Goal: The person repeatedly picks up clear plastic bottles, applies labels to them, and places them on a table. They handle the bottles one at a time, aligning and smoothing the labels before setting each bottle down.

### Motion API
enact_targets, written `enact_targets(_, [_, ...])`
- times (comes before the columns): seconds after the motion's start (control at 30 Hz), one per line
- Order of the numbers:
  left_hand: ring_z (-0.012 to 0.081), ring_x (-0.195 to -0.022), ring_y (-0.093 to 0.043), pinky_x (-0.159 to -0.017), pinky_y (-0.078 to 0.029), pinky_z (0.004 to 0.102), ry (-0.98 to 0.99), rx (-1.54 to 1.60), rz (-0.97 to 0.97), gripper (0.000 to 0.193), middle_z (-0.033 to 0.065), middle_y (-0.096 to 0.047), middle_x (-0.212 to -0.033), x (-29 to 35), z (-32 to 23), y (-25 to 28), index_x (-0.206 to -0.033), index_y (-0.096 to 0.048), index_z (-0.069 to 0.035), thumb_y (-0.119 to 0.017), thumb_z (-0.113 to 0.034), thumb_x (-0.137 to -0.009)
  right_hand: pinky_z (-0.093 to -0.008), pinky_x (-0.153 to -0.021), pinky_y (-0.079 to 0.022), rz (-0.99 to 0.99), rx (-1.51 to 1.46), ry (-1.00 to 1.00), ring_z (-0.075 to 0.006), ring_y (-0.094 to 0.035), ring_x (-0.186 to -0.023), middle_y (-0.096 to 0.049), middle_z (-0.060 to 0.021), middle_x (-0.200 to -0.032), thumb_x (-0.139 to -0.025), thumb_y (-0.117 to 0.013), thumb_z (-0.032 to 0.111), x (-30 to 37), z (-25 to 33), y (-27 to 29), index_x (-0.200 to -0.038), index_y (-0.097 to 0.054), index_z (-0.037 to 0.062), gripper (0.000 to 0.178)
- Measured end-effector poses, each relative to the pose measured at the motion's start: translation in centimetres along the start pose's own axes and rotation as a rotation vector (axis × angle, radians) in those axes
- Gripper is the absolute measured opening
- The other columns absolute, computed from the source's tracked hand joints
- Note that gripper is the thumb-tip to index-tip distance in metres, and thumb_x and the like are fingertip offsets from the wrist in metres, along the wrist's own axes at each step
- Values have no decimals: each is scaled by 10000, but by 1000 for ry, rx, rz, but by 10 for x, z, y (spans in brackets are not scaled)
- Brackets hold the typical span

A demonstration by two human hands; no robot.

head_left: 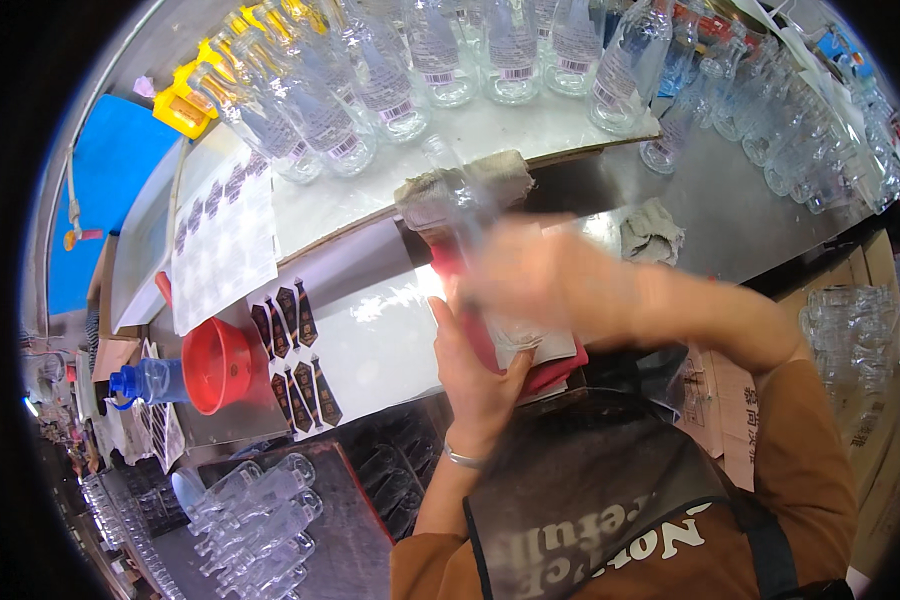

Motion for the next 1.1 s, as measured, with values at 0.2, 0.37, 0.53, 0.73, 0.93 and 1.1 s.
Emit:
enact_targets(0.2, [353, -1259, -538, -1052, -438, 419, 28, 67, 10, 1249, 247, -364, -1540, -7, 1, -2, -1575, 43, 27, -825, -62, -680, -415, -693, -510, -62, -280, 111, -277, -618, -783, -618, -69, -810, -760, -671, 121, 23, 12, 5, -810, -589, 72, 108])
enact_targets(0.37, [346, -1311, -492, -1084, -416, 416, 53, -111, 107, 1247, 236, -353, -1543, -18, -21, 2, -1574, 48, 29, -839, -74, -703, -425, -677, -509, -270, -251, -174, -334, -619, -766, -614, -132, -802, -799, -678, 142, 8, -55, 10, -913, -663, 62, 140])
enact_targets(0.53, [335, -1382, -432, -1091, -407, 417, 131, 189, 139, 1238, 235, -330, -1563, -20, -13, 3, -1591, 52, -23, -813, -22, -705, -405, -718, -515, -189, -346, 13, -290, -611, -821, -605, -96, -858, -792, -685, 125, 40, -6, -6, -864, -616, 70, 115])
enact_targets(0.73, [317, -1421, -385, -1141, -349, 418, 212, 354, 160, 1193, 219, -294, -1588, -14, -5, -1, -1598, 27, -33, -784, -4, -724, -399, -772, -543, -429, -369, -67, -321, -649, -893, -661, -89, -997, -787, -705, 90, 31, -46, 13, -953, -665, 72, 172])
enact_targets(0.93, [295, -1434, -362, -1181, -289, 418, 149, 214, 283, 1074, 186, -284, -1589, -4, 13, 9, -1591, -109, -5, -769, -36, -744, -410, -824, -508, -278, -575, -283, -333, -624, -907, -634, -138, -940, -799, -653, 117, 53, -48, 10, -935, -631, 46, 155])
enact_targets(1.1, [283, -1398, -403, -1145, -357, 428, 99, 149, 269, 1060, 166, -328, -1547, -12, 17, 12, -1573, -195, 13, -792, -69, -702, -400, -819, -523, -223, -691, -137, -315, -633, -958, -654, -107, -1010, -757, -686, 77, 93, -6, -5, -942, -618, 59, 197])
Point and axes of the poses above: each hand's wrist, its own x-axis away from the middle knuckle, its own y-axis out of the back of the hand, z = x × y, the point moved 2 cm from there along -x, towards the middle knuckle
